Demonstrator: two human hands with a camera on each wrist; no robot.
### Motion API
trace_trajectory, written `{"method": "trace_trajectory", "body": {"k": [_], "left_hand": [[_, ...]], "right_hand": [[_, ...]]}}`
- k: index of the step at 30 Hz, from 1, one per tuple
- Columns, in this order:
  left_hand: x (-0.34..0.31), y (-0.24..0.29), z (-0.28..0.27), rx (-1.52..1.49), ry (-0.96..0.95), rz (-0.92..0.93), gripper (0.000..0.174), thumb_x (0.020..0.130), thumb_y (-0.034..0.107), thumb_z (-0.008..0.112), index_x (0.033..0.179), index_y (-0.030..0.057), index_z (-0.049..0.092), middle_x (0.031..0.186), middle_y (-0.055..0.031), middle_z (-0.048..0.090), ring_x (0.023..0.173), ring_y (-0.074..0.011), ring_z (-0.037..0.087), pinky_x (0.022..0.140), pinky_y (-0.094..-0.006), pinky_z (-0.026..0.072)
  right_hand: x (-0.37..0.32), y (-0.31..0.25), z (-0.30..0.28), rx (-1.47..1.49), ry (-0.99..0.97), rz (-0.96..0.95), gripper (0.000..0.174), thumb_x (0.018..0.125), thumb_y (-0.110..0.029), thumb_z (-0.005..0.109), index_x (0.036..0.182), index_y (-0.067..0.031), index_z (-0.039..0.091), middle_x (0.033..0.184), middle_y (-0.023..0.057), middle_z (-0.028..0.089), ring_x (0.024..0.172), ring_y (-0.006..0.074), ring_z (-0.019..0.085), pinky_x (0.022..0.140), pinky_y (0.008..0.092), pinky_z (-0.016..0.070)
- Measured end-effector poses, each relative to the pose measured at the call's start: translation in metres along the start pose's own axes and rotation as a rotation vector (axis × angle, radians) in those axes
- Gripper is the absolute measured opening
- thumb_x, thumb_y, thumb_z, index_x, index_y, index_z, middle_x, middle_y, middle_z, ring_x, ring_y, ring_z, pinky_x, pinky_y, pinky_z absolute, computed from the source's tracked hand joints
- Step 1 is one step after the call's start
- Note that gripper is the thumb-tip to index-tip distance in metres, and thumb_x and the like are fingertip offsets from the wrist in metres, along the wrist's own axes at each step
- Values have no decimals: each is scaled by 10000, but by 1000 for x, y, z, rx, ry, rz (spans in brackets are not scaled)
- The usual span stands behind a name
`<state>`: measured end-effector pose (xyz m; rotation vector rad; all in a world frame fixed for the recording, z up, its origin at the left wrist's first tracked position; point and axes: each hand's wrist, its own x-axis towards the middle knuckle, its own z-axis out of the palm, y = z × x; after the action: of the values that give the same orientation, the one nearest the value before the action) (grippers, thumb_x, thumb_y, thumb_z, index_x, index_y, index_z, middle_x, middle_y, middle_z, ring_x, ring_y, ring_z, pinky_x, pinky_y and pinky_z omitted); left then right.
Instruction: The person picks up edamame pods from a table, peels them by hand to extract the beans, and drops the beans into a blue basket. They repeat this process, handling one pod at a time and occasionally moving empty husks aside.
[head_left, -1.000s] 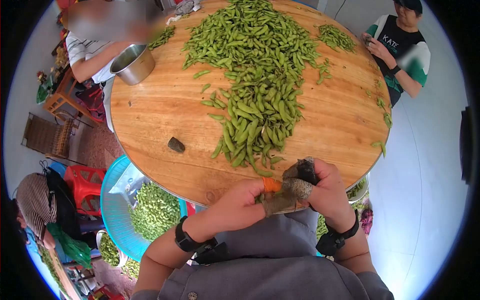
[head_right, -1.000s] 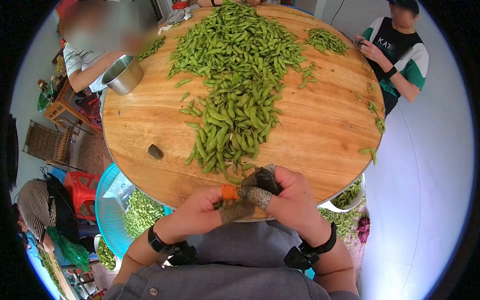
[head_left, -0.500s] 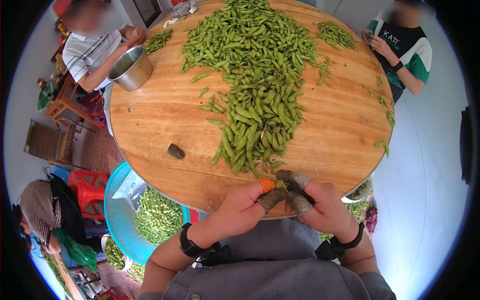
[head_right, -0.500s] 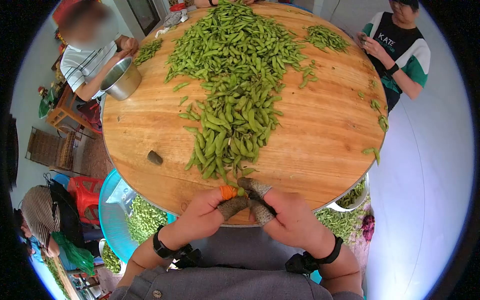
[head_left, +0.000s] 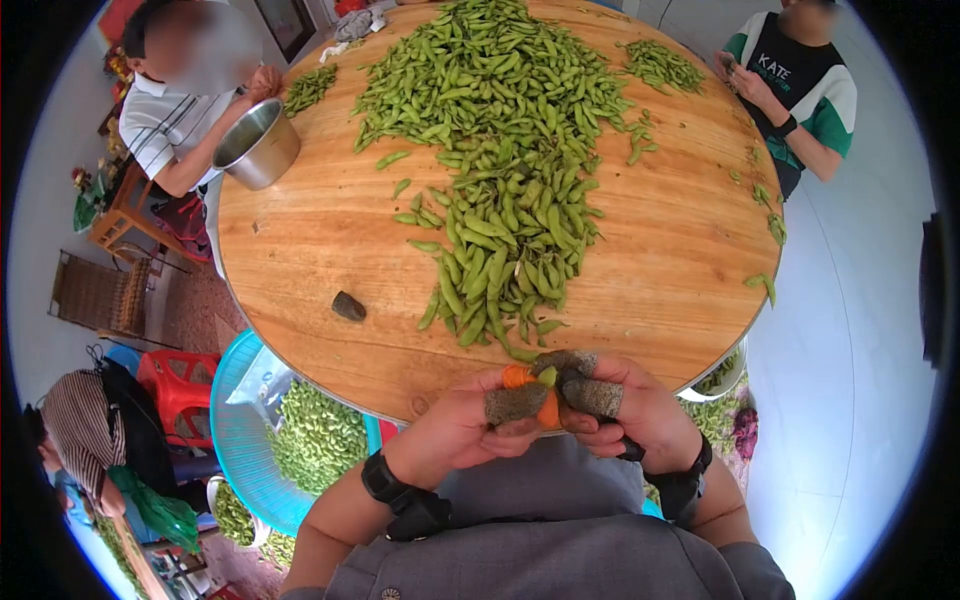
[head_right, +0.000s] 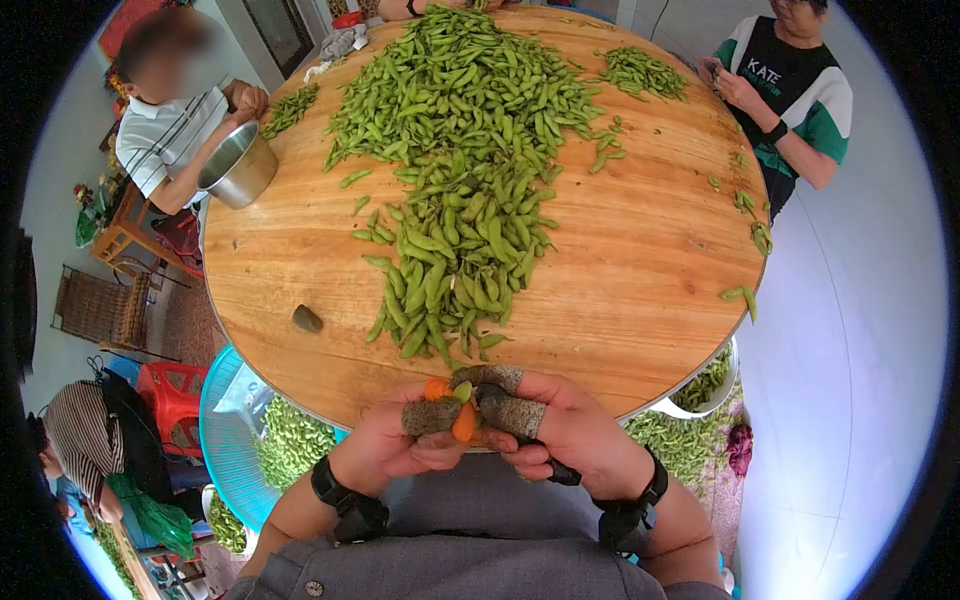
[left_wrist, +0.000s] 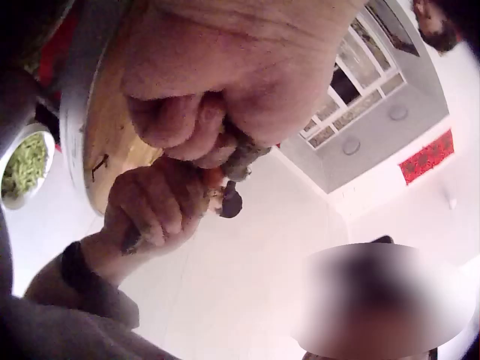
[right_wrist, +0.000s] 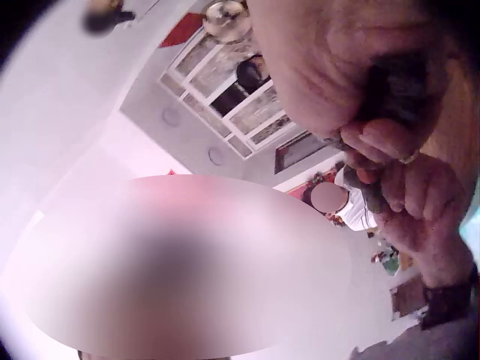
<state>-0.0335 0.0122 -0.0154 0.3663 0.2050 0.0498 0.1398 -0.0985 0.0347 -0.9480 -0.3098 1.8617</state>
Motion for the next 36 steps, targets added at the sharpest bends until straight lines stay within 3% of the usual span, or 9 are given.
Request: {"method": "trace_trajectory", "body": {"k": [4,7,10,14,19,23,26,31,36], "left_hand": [[2,-3,-4,0,-81,13,169,889,204,529,978,62,557,612,43,381,446,-45,270,406,-204,200],[6,-1,4,245,147,54,167,873,205,570,967,67,571,641,43,427,493,-38,348,435,-196,280],[9,-5,4,922,290,362,204,827,111,645,1016,41,616,860,5,631,796,-71,551,711,-226,457],[10,-1,11,1100,301,484,206,838,148,624,1003,26,608,782,-44,631,712,-92,568,641,-252,457],[7,1,13,1655,393,589,184,810,112,539,955,11,590,671,-163,542,599,-236,564,550,-317,433],[8,-7,5,1679,405,648,239,798,80,513,1022,18,565,689,-142,547,629,-220,562,571,-319,439],[7,-10,1,1422,373,542,288,821,73,490,1102,34,535,754,-82,567,684,-142,551,571,-288,432],[9,-7,10,491,389,165,310,868,70,406,1155,81,522,885,6,539,662,-43,442,516,-182,348],[1,-2,9,383,253,139,296,879,90,415,1162,80,505,831,2,506,615,-42,381,479,-172,287]], "right_hand": [[-2,1,6,-134,34,-42,295,910,-126,449,1198,-101,509,696,-15,514,510,30,400,435,174,315],[-5,9,5,-697,197,-237,295,893,-115,470,1181,-94,528,694,-22,552,564,34,481,478,188,389],[-11,6,14,-938,203,-346,317,839,-50,496,1153,-73,536,733,-3,607,646,49,552,578,215,457],[-10,8,13,-916,196,-355,299,840,-39,497,1133,-75,543,717,-9,600,614,45,536,564,210,449],[-3,11,10,-849,281,-338,286,846,-43,494,1126,-75,548,694,-23,578,568,44,501,511,210,428],[1,14,11,-797,323,-323,293,842,-38,492,1128,-64,549,698,-18,575,562,38,491,501,207,416],[2,15,13,-751,350,-327,304,830,-31,497,1128,-53,552,712,-6,583,592,42,504,531,211,427],[7,22,8,-975,349,-489,319,812,-14,514,1127,-45,554,742,14,587,669,58,529,596,222,447],[5,18,11,-954,420,-539,290,815,-21,528,1103,-40,561,718,22,562,659,63,523,590,225,442]]}}
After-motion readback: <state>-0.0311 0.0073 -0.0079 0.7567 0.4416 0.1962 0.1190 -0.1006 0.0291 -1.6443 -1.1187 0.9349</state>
